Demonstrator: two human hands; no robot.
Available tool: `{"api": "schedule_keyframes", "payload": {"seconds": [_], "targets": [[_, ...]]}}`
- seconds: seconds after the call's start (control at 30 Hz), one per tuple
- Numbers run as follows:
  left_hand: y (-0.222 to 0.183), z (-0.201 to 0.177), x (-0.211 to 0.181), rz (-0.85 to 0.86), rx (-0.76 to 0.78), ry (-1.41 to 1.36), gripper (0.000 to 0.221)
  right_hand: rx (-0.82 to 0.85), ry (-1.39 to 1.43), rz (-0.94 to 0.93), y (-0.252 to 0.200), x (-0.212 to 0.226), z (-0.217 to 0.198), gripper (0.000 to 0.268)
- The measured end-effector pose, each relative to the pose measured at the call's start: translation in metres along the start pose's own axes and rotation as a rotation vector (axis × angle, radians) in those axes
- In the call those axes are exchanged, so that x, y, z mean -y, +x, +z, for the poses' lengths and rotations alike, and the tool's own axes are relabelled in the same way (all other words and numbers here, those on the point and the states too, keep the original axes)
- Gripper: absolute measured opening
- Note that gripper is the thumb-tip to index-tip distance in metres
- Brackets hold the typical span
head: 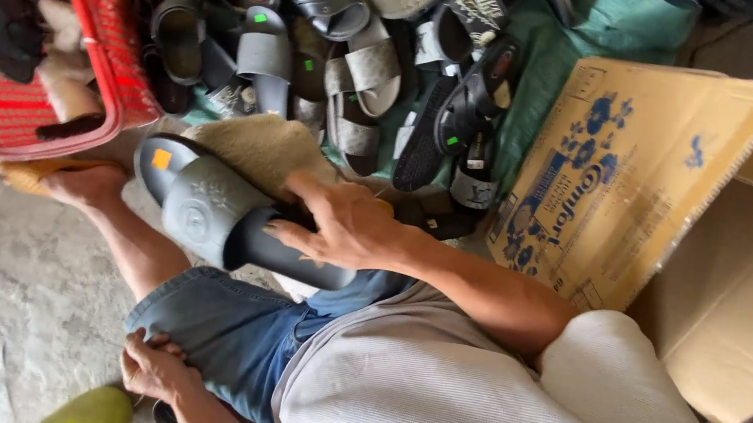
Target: Repairing a sandal by sewing the strap to the sole and then brushing the surface.
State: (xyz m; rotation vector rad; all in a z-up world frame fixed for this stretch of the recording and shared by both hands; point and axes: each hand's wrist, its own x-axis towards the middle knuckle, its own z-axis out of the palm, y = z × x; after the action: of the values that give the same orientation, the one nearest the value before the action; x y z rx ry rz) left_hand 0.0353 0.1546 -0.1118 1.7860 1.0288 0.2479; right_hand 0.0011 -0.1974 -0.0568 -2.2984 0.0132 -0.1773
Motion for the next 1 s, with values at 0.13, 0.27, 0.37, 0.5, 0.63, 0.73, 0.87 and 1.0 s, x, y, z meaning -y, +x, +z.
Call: {"api": "schedule_keyframes", "payload": {"seconds": [0.13,0.27,0.37,0.5,0.63,0.73,0.87,1.0], "targets": [[0.0,0.002,0.003,-0.006,-0.08,0.044,0.016,0.131,0.163,0.031,0.007,0.008,-0.038,0.061],[0.024,-0.011,0.033,0.06,0.021,-0.079,0.013,0.233,0.218,0.292,0.024,0.032,-0.064,0.032],[0.03,-0.009,0.046,0.088,0.019,-0.069,0.016,0.186,0.287,0.325,0.019,0.024,-0.059,0.027],[0.029,-0.009,0.054,0.143,0.047,-0.058,0.02,0.137,0.39,0.337,0.019,0.022,-0.056,0.02],[0.024,-0.009,0.051,0.135,0.048,-0.086,0.02,0.156,0.445,0.336,0.011,0.012,-0.051,0.021],[0.024,-0.008,0.051,0.142,0.043,-0.082,0.021,0.145,0.566,0.377,0.004,-0.001,-0.042,0.017],[0.026,-0.008,0.054,0.176,0.051,-0.108,0.021,0.103,0.745,0.411,0.001,-0.013,-0.037,0.015],[0.029,-0.009,0.056,0.2,0.066,-0.12,0.023,0.086,0.778,0.432,-0.001,-0.024,-0.039,0.017]]}}
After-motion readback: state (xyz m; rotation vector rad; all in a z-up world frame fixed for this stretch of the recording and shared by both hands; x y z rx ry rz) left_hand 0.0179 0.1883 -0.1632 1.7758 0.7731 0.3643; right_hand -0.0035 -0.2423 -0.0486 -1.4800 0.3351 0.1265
